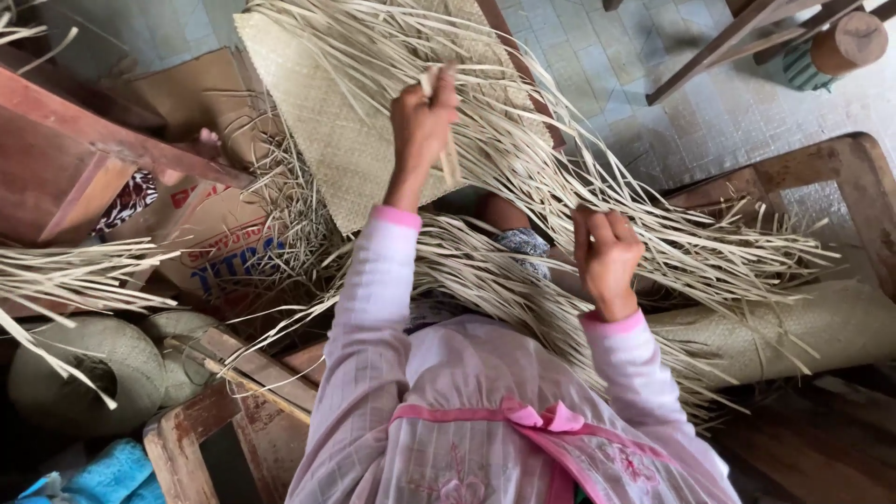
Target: Weaving dried palm strips into a mat using hands and a small wooden tool.
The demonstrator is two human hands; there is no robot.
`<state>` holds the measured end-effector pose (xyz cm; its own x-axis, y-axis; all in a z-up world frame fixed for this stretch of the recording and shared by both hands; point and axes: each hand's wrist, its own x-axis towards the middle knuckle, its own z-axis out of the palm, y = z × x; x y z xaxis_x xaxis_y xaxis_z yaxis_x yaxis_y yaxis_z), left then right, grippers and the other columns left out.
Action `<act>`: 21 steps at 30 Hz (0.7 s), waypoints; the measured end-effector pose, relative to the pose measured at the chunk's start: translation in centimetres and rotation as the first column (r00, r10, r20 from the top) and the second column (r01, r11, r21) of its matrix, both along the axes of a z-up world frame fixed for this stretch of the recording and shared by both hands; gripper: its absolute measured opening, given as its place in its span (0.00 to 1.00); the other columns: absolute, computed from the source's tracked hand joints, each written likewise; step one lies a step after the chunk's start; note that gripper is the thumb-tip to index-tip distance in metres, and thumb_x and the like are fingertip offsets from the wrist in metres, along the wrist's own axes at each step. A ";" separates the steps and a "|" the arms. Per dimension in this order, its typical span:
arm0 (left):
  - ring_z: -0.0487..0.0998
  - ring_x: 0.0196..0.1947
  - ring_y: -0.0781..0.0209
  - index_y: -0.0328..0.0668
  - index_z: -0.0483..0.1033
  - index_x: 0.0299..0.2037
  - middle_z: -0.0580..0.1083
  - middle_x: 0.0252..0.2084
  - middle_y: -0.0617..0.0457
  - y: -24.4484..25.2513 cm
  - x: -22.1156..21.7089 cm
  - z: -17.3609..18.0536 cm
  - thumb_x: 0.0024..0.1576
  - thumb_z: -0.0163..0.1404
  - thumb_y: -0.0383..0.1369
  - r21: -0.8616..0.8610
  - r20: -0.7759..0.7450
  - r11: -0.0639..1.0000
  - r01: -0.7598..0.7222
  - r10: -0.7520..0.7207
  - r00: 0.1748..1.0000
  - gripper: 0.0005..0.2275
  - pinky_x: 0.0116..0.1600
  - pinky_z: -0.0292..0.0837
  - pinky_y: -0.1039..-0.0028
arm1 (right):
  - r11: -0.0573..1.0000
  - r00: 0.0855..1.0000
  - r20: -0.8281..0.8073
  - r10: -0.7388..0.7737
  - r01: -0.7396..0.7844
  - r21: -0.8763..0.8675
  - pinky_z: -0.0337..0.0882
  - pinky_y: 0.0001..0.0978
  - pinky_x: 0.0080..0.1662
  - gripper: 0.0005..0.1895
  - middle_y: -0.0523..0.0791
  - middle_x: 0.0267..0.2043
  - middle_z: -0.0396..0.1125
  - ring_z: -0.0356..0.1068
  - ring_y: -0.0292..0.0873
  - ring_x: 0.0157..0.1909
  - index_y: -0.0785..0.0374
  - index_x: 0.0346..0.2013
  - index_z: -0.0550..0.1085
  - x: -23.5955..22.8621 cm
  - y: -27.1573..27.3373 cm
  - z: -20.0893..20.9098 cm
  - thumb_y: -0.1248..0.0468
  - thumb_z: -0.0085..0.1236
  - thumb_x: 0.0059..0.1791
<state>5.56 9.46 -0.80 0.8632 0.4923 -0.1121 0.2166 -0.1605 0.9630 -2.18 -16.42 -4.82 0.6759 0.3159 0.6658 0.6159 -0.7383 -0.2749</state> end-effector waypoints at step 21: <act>0.76 0.36 0.49 0.39 0.71 0.29 0.73 0.27 0.44 -6.3 -1.8 -4.4 0.53 0.30 0.47 0.461 -0.402 0.675 0.576 -0.419 0.814 0.21 0.45 0.67 0.61 | 0.927 0.806 0.478 0.349 -0.220 -0.305 0.58 0.28 0.27 0.10 0.43 0.24 0.59 0.59 0.40 0.25 0.60 0.17 0.71 2.1 1.3 2.1 0.68 0.55 0.45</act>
<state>3.73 3.14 -5.16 0.9771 0.0387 -0.2090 0.1595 -0.7836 0.6004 -0.03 -15.14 -2.71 0.1095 0.6219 0.7754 0.8098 -0.5081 0.2932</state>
